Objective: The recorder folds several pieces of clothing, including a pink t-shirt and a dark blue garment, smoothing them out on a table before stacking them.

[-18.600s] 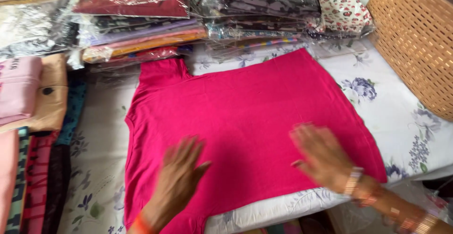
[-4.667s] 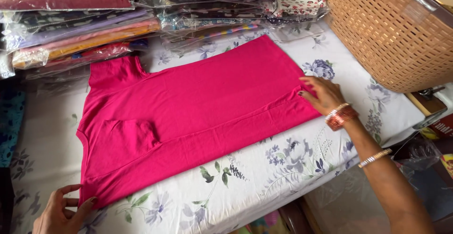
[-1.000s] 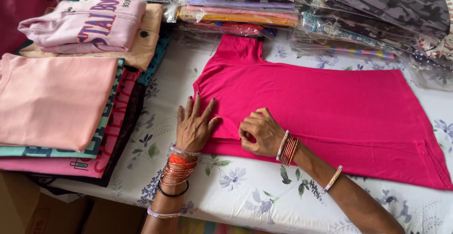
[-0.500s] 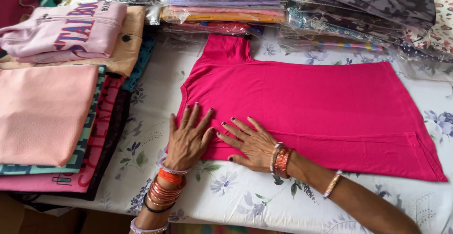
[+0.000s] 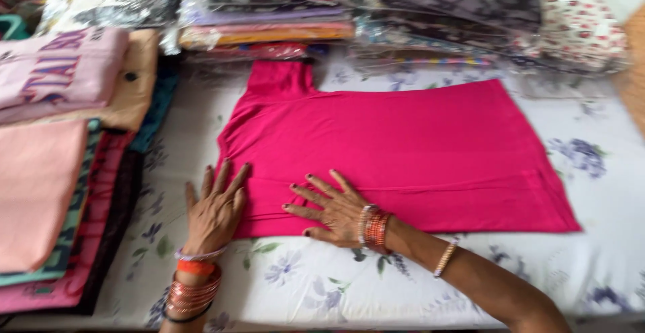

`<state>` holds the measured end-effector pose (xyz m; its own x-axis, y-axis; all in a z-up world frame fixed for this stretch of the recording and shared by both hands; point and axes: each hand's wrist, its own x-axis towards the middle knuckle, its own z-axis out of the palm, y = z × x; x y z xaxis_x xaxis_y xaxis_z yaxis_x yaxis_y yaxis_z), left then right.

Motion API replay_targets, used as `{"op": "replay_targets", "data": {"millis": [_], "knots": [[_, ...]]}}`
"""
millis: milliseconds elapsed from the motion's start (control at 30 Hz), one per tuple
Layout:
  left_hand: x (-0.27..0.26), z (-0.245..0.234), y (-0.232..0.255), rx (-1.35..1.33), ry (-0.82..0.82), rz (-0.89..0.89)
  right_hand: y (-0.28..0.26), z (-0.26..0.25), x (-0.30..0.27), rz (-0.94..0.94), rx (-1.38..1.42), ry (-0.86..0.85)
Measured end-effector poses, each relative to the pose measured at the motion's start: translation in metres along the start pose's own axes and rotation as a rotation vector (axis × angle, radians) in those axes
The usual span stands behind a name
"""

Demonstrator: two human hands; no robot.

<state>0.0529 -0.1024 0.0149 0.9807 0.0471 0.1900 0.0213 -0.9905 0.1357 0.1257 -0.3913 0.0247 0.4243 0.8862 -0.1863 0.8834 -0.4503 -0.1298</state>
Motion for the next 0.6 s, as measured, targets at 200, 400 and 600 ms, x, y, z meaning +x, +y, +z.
{"op": "replay_targets", "data": {"millis": [200,400,600], "knots": [[0.009,-0.028,0.043,0.105,0.127,0.088,0.009,0.025,-0.020,0.054,-0.040,0.155],[0.002,0.004,0.039,-0.142,0.097,0.262,0.068,0.004,-0.128,0.262,-0.026,0.046],[-0.003,0.024,0.026,-0.010,-0.002,0.232,0.198,0.047,-0.275,0.769,-0.134,0.145]]}}
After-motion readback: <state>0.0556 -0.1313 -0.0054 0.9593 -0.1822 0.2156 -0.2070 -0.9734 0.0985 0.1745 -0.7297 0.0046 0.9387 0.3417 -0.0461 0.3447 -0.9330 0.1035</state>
